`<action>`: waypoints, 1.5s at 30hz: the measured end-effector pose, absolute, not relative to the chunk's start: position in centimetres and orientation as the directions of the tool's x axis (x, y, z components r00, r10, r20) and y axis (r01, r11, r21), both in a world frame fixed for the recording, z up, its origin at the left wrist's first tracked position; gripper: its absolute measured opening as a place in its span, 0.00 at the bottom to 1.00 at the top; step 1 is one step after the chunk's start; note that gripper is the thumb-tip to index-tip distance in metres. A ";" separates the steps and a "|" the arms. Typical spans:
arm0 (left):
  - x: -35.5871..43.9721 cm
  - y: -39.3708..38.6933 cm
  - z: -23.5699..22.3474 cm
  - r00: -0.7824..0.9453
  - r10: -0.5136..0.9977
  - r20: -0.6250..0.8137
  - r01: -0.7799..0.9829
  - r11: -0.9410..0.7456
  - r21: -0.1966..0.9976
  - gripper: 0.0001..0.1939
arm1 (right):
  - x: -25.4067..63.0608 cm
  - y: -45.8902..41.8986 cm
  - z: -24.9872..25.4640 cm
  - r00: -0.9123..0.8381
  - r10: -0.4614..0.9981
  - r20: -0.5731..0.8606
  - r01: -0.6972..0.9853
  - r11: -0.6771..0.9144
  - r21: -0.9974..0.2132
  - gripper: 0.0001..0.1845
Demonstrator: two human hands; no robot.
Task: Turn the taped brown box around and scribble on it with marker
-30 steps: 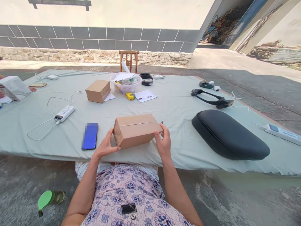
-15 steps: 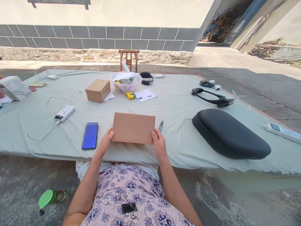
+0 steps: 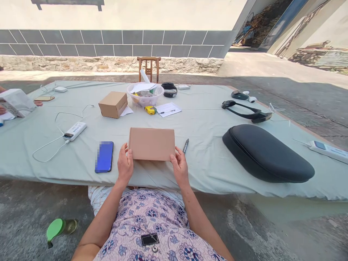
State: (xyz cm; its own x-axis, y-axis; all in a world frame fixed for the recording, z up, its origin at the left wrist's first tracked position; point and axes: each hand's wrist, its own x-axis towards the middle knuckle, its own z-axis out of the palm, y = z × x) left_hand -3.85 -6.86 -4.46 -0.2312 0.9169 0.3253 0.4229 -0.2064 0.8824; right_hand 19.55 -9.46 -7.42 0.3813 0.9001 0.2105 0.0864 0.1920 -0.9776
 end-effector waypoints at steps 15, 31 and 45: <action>-0.8 -8.3 -3.6 -0.202 0.879 0.432 0.772 -0.128 0.622 0.62 | 15.1 -10.0 -6.5 0.475 0.797 0.372 0.568 0.045 -0.822 0.58; -4.2 -6.2 -4.9 -0.286 0.919 0.271 0.348 -0.164 0.923 0.21 | 18.2 -9.8 -7.1 0.329 0.876 0.351 0.469 0.171 -0.866 0.35; -6.8 -5.5 -4.8 -0.149 0.979 0.142 0.542 -0.039 0.839 0.12 | 20.1 -9.3 -10.4 0.198 0.900 0.389 0.788 0.090 -0.609 0.14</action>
State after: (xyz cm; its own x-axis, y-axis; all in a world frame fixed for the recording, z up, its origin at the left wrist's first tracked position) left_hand -6.84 -5.50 -4.81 -0.1493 0.9786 0.1416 0.5421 -0.0388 0.8394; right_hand 20.10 -9.33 -10.35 0.1978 0.8996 0.3893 0.7879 0.0903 -0.6091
